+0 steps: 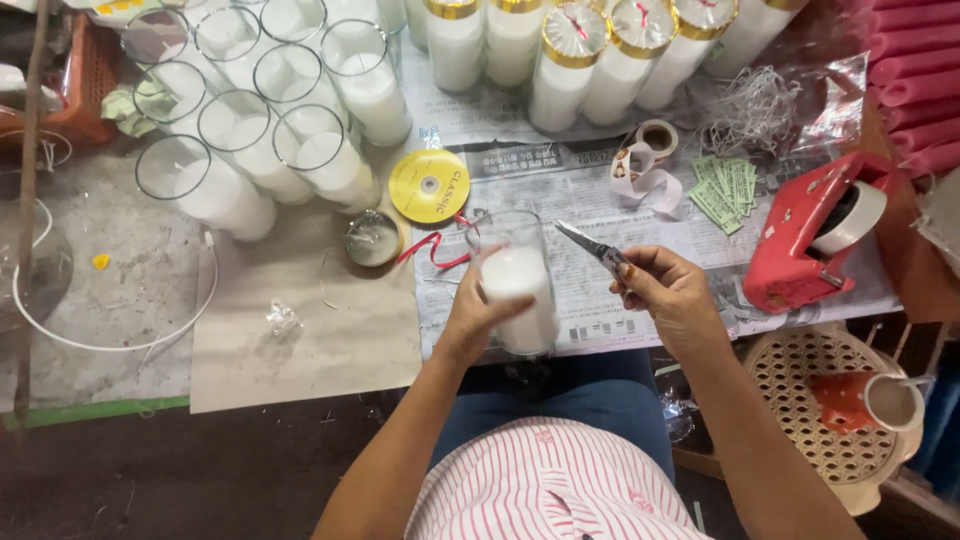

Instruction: The person is sealing glass candles with gold lids, trimming excess material with scissors, and applying labels to the jars.

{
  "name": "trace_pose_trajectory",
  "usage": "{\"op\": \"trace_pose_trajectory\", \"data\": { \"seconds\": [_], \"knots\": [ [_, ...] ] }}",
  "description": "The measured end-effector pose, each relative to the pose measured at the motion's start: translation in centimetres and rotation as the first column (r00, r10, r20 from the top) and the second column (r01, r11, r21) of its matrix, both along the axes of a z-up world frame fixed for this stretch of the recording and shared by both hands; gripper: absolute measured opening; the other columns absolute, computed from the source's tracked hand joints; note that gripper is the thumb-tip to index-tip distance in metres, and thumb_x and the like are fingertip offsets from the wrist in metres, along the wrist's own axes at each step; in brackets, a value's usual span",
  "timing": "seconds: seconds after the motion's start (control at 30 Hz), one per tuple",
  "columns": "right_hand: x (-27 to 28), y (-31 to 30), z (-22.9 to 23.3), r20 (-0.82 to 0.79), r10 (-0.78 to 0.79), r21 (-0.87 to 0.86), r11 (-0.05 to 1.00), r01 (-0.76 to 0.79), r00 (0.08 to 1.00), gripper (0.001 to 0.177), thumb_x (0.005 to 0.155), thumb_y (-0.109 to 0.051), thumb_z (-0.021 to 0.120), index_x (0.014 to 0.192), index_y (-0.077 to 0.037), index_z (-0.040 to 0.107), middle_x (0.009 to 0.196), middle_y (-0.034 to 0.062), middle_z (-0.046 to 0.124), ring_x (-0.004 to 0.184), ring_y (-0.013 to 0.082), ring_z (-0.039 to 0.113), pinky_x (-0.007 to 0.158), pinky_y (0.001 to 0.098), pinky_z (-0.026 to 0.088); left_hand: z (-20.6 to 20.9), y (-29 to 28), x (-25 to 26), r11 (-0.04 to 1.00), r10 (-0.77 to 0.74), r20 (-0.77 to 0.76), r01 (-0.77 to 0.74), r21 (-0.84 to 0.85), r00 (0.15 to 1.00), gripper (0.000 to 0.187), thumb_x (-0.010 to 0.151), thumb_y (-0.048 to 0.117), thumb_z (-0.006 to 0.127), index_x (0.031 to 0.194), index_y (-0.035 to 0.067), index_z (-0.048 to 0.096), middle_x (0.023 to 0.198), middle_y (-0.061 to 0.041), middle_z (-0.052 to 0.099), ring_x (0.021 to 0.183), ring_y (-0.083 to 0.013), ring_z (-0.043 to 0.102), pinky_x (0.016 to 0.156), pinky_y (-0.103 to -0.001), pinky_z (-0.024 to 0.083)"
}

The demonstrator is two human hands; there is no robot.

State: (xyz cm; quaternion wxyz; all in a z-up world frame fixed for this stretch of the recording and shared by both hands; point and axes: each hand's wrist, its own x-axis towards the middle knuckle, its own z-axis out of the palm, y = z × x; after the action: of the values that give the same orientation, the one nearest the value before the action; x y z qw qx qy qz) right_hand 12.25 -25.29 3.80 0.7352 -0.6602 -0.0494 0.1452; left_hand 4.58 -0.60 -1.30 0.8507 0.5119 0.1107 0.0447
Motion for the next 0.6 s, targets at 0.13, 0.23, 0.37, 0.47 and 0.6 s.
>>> {"op": "trace_pose_trajectory", "data": {
  "seconds": [0.13, 0.23, 0.37, 0.47, 0.6],
  "knots": [
    [1.7, -1.2, 3.4, 0.242, 0.056, -0.235, 0.972, 0.003, 0.969, 0.012, 0.097, -0.003, 0.072, 0.107, 0.002, 0.069, 0.082, 0.0110, 0.073, 0.075, 0.0100, 0.069, 0.065, 0.0230, 0.060, 3.1, -0.7, -1.4, 0.544, 0.031, 0.306, -0.273, 0.793, 0.951, 0.103, 0.049, 0.047, 0.097, 0.140, 0.018, 0.058, 0.129, -0.011, 0.061, 0.123, -0.0331, 0.061, 0.107, -0.044, 0.047],
    [1.0, 0.5, 8.3, 0.651, 0.279, -0.496, 0.861, 0.117, 0.706, 0.013, 0.087, 0.002, 0.079, 0.096, -0.007, 0.075, 0.089, 0.0067, 0.070, 0.084, 0.0207, 0.069, 0.065, 0.0261, 0.055, 3.3, -0.9, -1.5, 0.268, -0.040, 0.347, -0.324, 0.907, 0.937, 0.106, 0.047, 0.035, 0.096, 0.145, 0.021, 0.056, 0.129, -0.011, 0.058, 0.124, -0.0333, 0.057, 0.103, -0.046, 0.046],
    [1.9, 1.7, 4.4, 0.772, 0.471, -0.620, 0.704, 0.346, 0.427, 0.011, 0.088, -0.012, 0.079, 0.094, -0.020, 0.074, 0.095, -0.0038, 0.065, 0.089, 0.0167, 0.068, 0.070, 0.0283, 0.056, 4.5, -1.0, -1.6, 0.194, -0.079, 0.350, -0.330, 0.924, 0.933, 0.106, 0.047, 0.033, 0.095, 0.145, 0.022, 0.057, 0.126, -0.012, 0.060, 0.120, -0.0330, 0.058, 0.099, -0.045, 0.046],
    [1.7, 3.0, 5.3, 0.797, 0.578, -0.593, 0.692, 0.413, 0.176, 0.012, 0.093, -0.008, 0.072, 0.088, -0.019, 0.071, 0.083, -0.0028, 0.060, 0.080, 0.0171, 0.063, 0.063, 0.0258, 0.052, 4.6, -1.1, -1.8, 0.165, -0.098, 0.349, -0.331, 0.929, 0.932, 0.108, 0.044, 0.032, 0.093, 0.146, 0.022, 0.057, 0.125, -0.012, 0.060, 0.118, -0.0327, 0.058, 0.098, -0.045, 0.045],
    [1.7, 3.3, 5.0, 0.793, 0.607, -0.560, 0.697, 0.448, 0.048, 0.016, 0.092, -0.004, 0.069, 0.083, -0.016, 0.068, 0.081, -0.0011, 0.057, 0.079, 0.0194, 0.060, 0.060, 0.0276, 0.049, 4.7, -1.1, -2.0, 0.144, -0.104, 0.350, -0.334, 0.932, 0.931, 0.110, 0.042, 0.033, 0.094, 0.145, 0.022, 0.057, 0.124, -0.013, 0.060, 0.117, -0.0341, 0.058, 0.099, -0.046, 0.044]
  ]
}}
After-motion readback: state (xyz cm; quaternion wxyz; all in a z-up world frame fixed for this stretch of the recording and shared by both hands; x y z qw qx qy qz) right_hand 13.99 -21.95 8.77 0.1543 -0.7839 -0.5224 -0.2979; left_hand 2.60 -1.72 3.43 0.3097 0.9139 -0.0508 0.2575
